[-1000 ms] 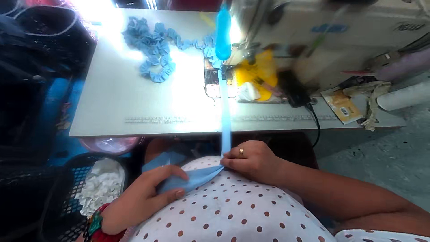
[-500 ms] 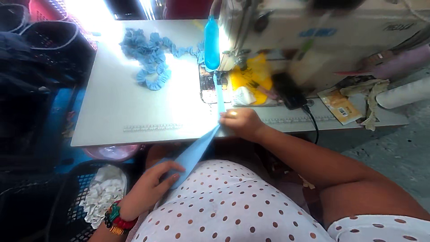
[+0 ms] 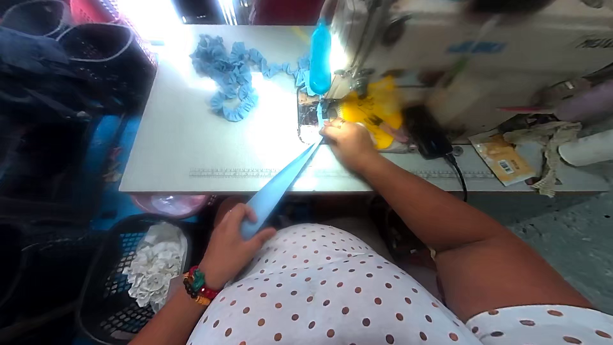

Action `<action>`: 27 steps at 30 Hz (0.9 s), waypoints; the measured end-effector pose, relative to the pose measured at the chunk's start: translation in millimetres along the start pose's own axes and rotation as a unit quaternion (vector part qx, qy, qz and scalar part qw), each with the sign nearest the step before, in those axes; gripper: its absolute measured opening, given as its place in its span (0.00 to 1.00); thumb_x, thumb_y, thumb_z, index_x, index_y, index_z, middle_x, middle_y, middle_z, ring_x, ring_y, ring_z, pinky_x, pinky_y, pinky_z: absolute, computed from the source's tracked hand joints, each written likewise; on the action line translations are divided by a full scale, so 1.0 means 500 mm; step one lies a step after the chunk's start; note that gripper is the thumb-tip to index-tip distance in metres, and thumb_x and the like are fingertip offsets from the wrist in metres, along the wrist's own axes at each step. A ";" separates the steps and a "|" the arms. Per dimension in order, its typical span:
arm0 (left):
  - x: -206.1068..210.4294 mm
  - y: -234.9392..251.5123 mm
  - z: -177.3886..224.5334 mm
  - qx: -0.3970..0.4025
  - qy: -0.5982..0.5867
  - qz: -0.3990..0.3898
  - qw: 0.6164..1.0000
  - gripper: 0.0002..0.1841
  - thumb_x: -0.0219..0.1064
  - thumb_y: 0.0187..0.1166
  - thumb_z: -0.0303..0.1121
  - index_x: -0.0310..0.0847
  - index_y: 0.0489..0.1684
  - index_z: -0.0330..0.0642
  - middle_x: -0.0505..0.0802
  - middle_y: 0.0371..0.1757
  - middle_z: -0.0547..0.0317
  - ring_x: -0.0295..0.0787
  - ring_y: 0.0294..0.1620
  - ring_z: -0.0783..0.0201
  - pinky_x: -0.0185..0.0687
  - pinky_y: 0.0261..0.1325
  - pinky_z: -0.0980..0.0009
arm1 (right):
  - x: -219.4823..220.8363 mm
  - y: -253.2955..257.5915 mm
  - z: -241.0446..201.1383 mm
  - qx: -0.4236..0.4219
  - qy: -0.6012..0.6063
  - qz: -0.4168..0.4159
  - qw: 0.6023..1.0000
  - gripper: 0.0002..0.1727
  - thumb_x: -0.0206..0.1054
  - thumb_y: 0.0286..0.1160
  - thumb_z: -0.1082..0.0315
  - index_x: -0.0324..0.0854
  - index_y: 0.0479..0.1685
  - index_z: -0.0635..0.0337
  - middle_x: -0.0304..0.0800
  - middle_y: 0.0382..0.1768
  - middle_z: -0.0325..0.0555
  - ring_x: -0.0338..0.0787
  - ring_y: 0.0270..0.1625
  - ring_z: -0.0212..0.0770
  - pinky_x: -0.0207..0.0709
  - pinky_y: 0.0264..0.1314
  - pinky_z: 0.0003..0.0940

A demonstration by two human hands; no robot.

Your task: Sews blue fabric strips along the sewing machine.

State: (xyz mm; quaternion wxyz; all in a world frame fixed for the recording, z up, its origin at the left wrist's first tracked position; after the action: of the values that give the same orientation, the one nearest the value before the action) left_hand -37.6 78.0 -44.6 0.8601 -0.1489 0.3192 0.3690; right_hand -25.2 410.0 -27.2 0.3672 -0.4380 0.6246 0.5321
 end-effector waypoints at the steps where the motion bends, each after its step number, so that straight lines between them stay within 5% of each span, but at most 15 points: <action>1: -0.005 -0.003 0.010 0.011 0.084 0.007 0.996 0.27 0.75 0.68 0.56 0.82 0.46 0.37 0.89 0.41 0.46 0.88 0.39 0.51 0.84 0.40 0.52 | 0.002 0.001 0.001 -0.006 0.003 -0.009 1.000 0.14 0.60 0.81 0.74 0.92 0.54 0.61 0.94 0.58 0.59 0.90 0.70 0.57 0.76 0.79 0.53; 3: -0.015 -0.009 0.018 0.055 0.207 0.042 0.976 0.20 0.78 0.68 0.43 0.84 0.43 0.34 0.91 0.39 0.40 0.92 0.34 0.41 0.87 0.32 0.44 | 0.005 0.002 -0.002 -0.010 0.008 -0.029 0.999 0.16 0.57 0.84 0.74 0.90 0.59 0.61 0.92 0.63 0.58 0.87 0.74 0.56 0.68 0.87 0.53; 6: -0.036 -0.020 0.013 0.121 0.260 0.120 0.950 0.09 0.71 0.64 0.32 0.86 0.36 0.36 0.90 0.34 0.43 0.90 0.27 0.43 0.83 0.23 0.49 | -0.004 -0.002 -0.036 -0.031 0.032 -0.003 0.999 0.17 0.58 0.86 0.71 0.87 0.66 0.59 0.87 0.70 0.59 0.83 0.77 0.59 0.64 0.87 0.61; 10: -0.067 -0.044 0.026 0.173 0.217 0.178 0.944 0.14 0.61 0.82 0.38 0.89 0.39 0.39 0.94 0.42 0.45 0.93 0.37 0.52 0.87 0.34 0.60 | -0.031 -0.029 -0.179 -0.104 0.151 0.025 0.983 0.14 0.69 0.77 0.66 0.91 0.58 0.58 0.88 0.67 0.57 0.83 0.75 0.59 0.67 0.83 0.63; 14: -0.087 -0.063 0.051 0.210 0.177 0.210 0.938 0.12 0.63 0.82 0.35 0.89 0.36 0.37 0.94 0.42 0.45 0.92 0.43 0.55 0.86 0.44 0.67 | -0.049 -0.035 -0.304 -0.164 0.236 -0.007 0.958 0.14 0.74 0.73 0.63 0.91 0.55 0.56 0.89 0.67 0.51 0.82 0.78 0.53 0.65 0.86 0.62; 21: -0.104 -0.062 0.076 0.241 0.154 0.248 0.925 0.12 0.63 0.82 0.33 0.81 0.27 0.37 0.91 0.34 0.46 0.90 0.40 0.58 0.83 0.43 0.72 | -0.073 -0.013 -0.372 -0.198 0.283 0.027 0.938 0.06 0.71 0.74 0.69 0.93 0.39 0.58 0.97 0.43 0.44 0.95 0.54 0.42 0.77 0.76 0.48; 27: -0.106 -0.056 0.081 0.250 0.144 0.247 0.925 0.13 0.61 0.81 0.31 0.79 0.25 0.37 0.87 0.27 0.49 0.85 0.31 0.60 0.79 0.34 0.71 | -0.077 -0.013 -0.370 -0.188 0.274 0.029 0.943 0.05 0.70 0.75 0.69 0.92 0.39 0.58 0.95 0.38 0.44 0.93 0.46 0.42 0.83 0.56 0.42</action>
State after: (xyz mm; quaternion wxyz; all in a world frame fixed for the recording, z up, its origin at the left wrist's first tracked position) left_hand -27.2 50.1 21.4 0.6959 0.1031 0.5484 0.4520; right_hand -4.5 233.0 36.4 0.0772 -0.6100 0.6018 0.5096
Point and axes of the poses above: each hand's wrist, its own y-axis towards the middle knuckle, its own x-axis out of the palm, z = x × y, the point moved 5 cm from there along y, towards the middle knuckle
